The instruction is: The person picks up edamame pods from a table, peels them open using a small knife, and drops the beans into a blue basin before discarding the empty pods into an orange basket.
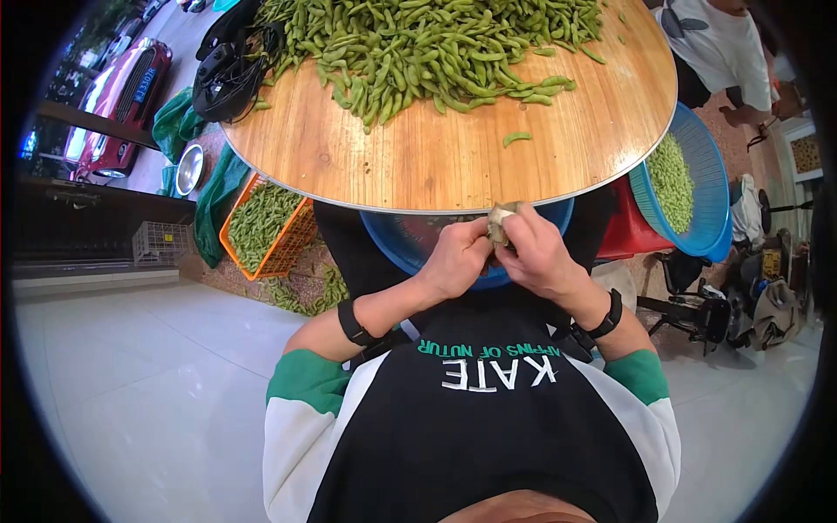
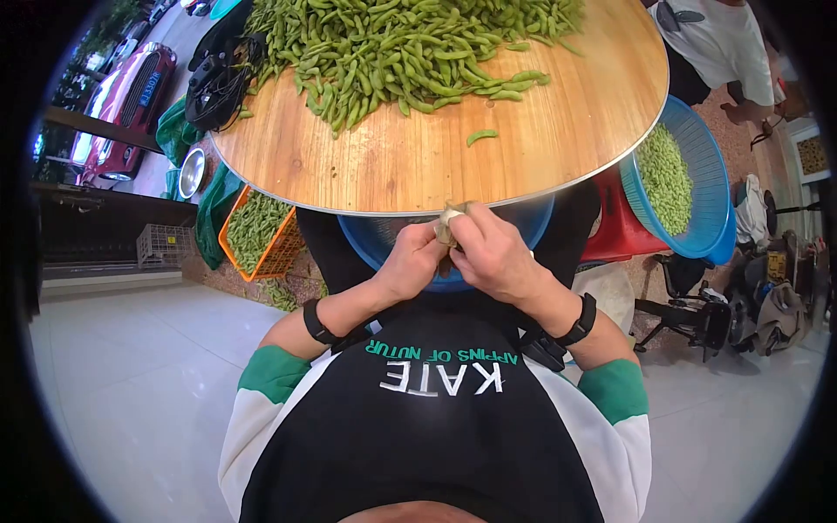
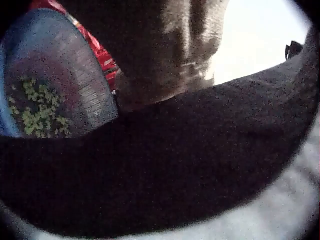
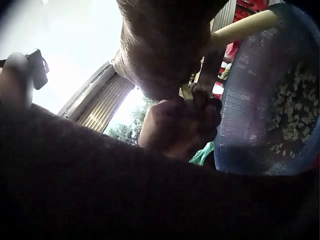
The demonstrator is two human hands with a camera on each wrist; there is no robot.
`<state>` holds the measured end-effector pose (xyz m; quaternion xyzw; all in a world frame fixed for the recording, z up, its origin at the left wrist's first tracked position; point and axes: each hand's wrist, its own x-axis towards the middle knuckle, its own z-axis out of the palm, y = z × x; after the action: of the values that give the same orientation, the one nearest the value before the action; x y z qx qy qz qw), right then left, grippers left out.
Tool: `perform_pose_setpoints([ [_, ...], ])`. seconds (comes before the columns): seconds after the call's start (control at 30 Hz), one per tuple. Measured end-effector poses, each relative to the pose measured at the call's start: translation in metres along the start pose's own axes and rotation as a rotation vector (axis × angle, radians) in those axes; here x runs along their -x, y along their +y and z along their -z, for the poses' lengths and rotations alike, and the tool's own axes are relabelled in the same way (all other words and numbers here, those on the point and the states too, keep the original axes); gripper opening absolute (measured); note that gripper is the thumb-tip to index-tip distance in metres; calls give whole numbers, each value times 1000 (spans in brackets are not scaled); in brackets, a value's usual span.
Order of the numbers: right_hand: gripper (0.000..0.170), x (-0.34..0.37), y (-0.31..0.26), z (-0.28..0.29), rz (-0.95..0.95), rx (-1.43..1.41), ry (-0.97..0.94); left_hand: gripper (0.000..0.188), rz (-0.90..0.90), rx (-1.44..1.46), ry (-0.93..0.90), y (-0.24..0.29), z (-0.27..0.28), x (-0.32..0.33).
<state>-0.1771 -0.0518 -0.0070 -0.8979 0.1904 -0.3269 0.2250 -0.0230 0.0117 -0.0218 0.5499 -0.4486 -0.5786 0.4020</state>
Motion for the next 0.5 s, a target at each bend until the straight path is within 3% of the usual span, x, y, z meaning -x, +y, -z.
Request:
perform_pose_setpoints([
  [0.17, 35, 11, 10, -8, -35, 51, -48, 16, -69, -218, 28, -31, 3, -17],
  [0.23, 33, 18, 17, -8, -112, 68, 19, 16, -327, -470, 53, -35, 6, -12],
  [0.33, 31, 22, 17, -9, -135, 22, 78, 18, -469, -450, 112, -29, 9, -3],
  [0.47, 29, 17, 12, -13, -171, -56, 145, 19, -481, -392, 121, -3, 7, 10],
  [0.5, 26, 14, 10, -12, -189, -82, 197, 19, -395, -331, 87, 2, 9, 8],
])
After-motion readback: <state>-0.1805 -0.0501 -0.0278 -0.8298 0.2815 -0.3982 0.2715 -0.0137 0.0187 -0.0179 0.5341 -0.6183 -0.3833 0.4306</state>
